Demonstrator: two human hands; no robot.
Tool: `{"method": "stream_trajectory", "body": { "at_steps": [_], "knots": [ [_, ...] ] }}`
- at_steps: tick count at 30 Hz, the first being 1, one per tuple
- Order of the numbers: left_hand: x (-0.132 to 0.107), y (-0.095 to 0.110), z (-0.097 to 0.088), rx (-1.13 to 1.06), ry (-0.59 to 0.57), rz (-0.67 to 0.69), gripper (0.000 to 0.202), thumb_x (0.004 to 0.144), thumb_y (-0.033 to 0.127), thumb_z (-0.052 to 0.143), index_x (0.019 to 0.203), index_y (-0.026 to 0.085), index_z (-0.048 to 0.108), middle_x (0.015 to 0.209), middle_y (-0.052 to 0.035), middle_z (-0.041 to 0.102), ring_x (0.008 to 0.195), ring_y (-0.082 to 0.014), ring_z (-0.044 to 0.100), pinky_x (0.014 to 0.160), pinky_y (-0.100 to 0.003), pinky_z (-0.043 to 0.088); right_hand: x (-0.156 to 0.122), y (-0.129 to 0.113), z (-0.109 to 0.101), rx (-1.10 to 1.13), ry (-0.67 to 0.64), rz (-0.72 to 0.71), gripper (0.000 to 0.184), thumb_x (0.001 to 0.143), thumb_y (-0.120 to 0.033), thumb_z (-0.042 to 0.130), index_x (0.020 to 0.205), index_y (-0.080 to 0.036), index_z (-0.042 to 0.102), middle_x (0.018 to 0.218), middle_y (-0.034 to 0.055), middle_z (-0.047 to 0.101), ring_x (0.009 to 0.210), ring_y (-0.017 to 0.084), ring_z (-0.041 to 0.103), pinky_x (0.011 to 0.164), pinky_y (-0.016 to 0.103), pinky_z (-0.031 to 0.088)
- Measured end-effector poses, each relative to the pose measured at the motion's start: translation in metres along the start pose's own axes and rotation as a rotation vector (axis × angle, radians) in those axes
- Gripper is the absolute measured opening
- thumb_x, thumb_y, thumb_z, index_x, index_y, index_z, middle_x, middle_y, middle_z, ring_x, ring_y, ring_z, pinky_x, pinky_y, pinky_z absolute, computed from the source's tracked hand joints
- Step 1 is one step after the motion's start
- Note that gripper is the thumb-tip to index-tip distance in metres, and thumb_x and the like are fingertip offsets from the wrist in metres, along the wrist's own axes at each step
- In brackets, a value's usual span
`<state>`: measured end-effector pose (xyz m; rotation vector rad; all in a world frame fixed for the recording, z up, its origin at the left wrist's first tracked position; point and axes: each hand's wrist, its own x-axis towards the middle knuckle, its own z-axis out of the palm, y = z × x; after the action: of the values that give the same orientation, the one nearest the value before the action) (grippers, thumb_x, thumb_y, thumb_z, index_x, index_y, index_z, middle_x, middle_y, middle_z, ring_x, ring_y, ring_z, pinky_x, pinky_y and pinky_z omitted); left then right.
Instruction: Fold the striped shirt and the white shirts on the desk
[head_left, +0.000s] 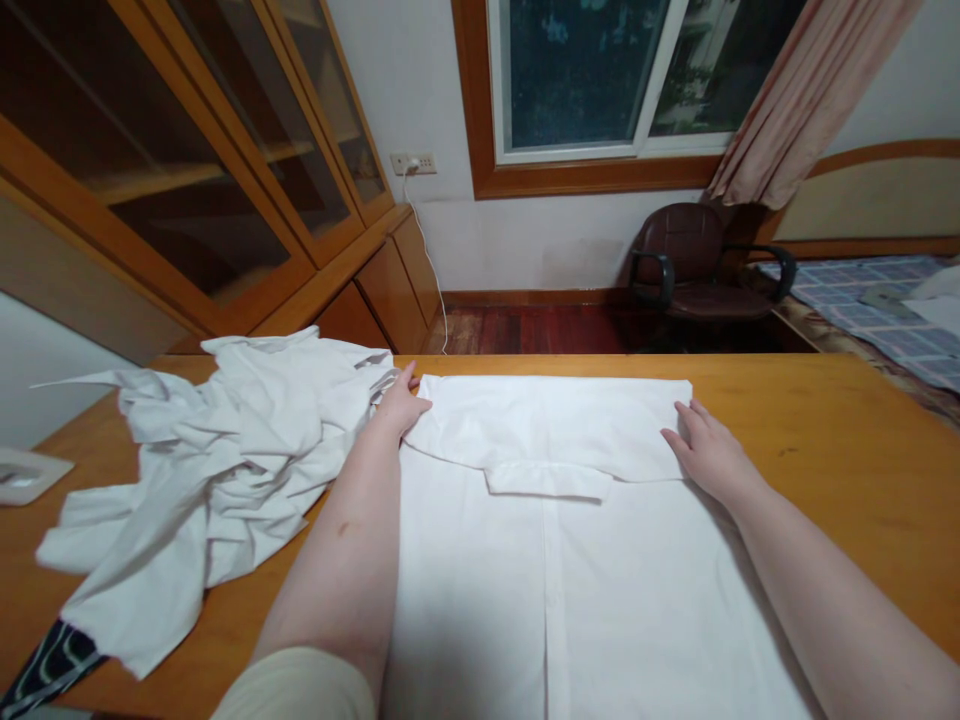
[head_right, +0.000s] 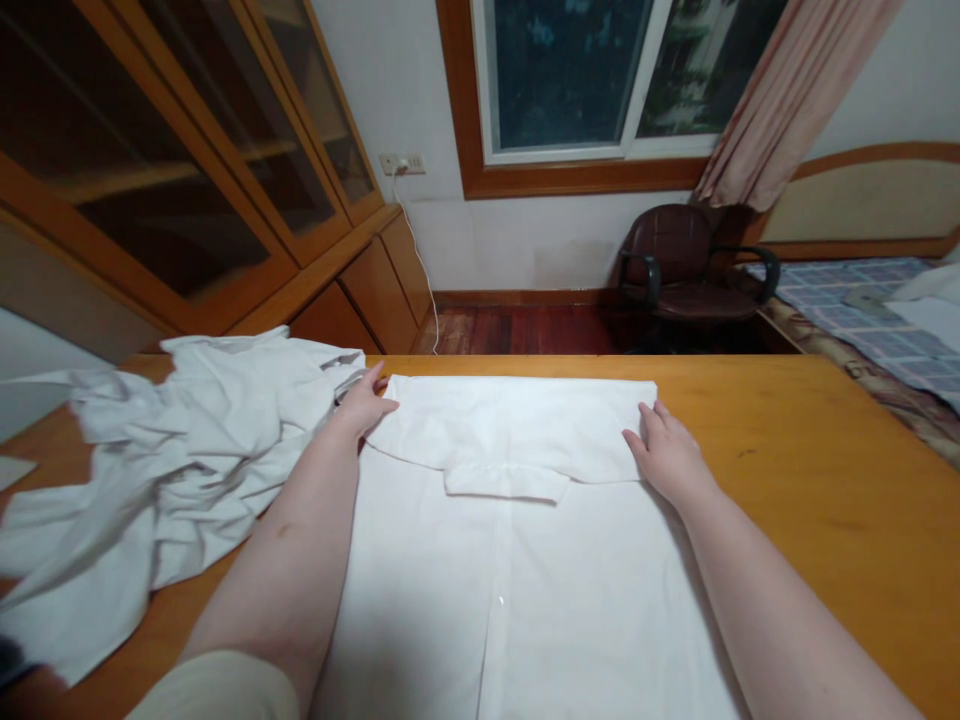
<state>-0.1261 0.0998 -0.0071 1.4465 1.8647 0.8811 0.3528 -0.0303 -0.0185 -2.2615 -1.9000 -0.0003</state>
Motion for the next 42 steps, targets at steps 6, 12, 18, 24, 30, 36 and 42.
{"method": "stream_trajectory", "body": {
  "at_steps": [6,12,18,24,30,36,42],
  "knots": [
    [-0.002,0.009,-0.003,0.008,0.193,-0.066,0.039,0.074,0.028,0.059,0.111,0.018,0.065,0.098,-0.0066,0.07,0.09,-0.0227,0.066,0.08,-0.03,0.05,0.0,0.0,0.0,-0.015,-0.028,0.024,0.062,0.092,-0.048,0.032,0.139,-0.009,0.042,0.147,0.018,0.036,0.131,0.031,0.039,0.106,0.043,0.033],
    [-0.007,0.013,-0.002,-0.349,-0.032,-0.127,0.053,0.074,0.025,0.061,0.125,0.015,0.055,0.091,-0.0072,0.072,0.078,-0.0203,0.068,0.07,-0.029,0.052,0.0,0.0,0.0,-0.005,-0.02,0.012,0.062,0.092,-0.048,0.032,0.14,-0.01,0.041,0.147,0.0182,0.036,0.131,0.032,0.038,0.105,0.045,0.034],
    [-0.004,0.005,0.0,-0.085,0.004,0.017,0.071,0.074,0.022,0.064,0.14,0.018,0.039,0.104,-0.0078,0.069,0.095,-0.0207,0.066,0.085,-0.03,0.049,0.0,-0.003,-0.005,-0.002,-0.047,0.031,0.063,0.092,-0.048,0.032,0.14,-0.008,0.041,0.147,0.0195,0.035,0.132,0.033,0.038,0.107,0.044,0.033],
    [0.009,0.002,-0.003,0.442,0.131,0.157,0.041,0.076,0.021,0.055,0.116,0.016,0.063,0.118,-0.0128,0.064,0.114,-0.0268,0.055,0.098,-0.034,0.039,0.0,-0.001,-0.002,0.008,-0.027,0.016,0.062,0.092,-0.048,0.032,0.14,-0.008,0.041,0.147,0.0195,0.035,0.132,0.032,0.038,0.106,0.045,0.034],
    [0.008,0.003,0.004,0.359,0.065,0.186,0.033,0.074,0.017,0.052,0.104,0.017,0.066,0.104,-0.0077,0.07,0.097,-0.0221,0.063,0.084,-0.028,0.046,0.0,-0.003,-0.005,0.017,-0.048,0.03,0.064,0.092,-0.048,0.032,0.14,-0.007,0.04,0.148,0.0196,0.034,0.133,0.033,0.037,0.107,0.045,0.033],
    [0.006,0.004,0.008,-0.019,0.145,0.167,0.037,0.071,0.017,0.054,0.107,0.016,0.063,0.089,-0.0044,0.072,0.082,-0.018,0.065,0.075,-0.026,0.048,0.0,-0.004,-0.006,0.011,-0.065,0.045,0.064,0.092,-0.049,0.032,0.141,-0.008,0.039,0.149,0.0186,0.033,0.133,0.033,0.036,0.108,0.044,0.032],
    [0.014,-0.004,0.003,-0.006,0.232,0.152,0.024,0.073,0.025,0.054,0.091,0.018,0.068,0.087,-0.0044,0.071,0.083,-0.0192,0.064,0.077,-0.028,0.047,0.001,-0.003,-0.006,0.004,-0.062,0.036,0.064,0.092,-0.05,0.031,0.141,-0.009,0.04,0.148,0.0181,0.034,0.133,0.032,0.036,0.107,0.045,0.033]
  ]
}}
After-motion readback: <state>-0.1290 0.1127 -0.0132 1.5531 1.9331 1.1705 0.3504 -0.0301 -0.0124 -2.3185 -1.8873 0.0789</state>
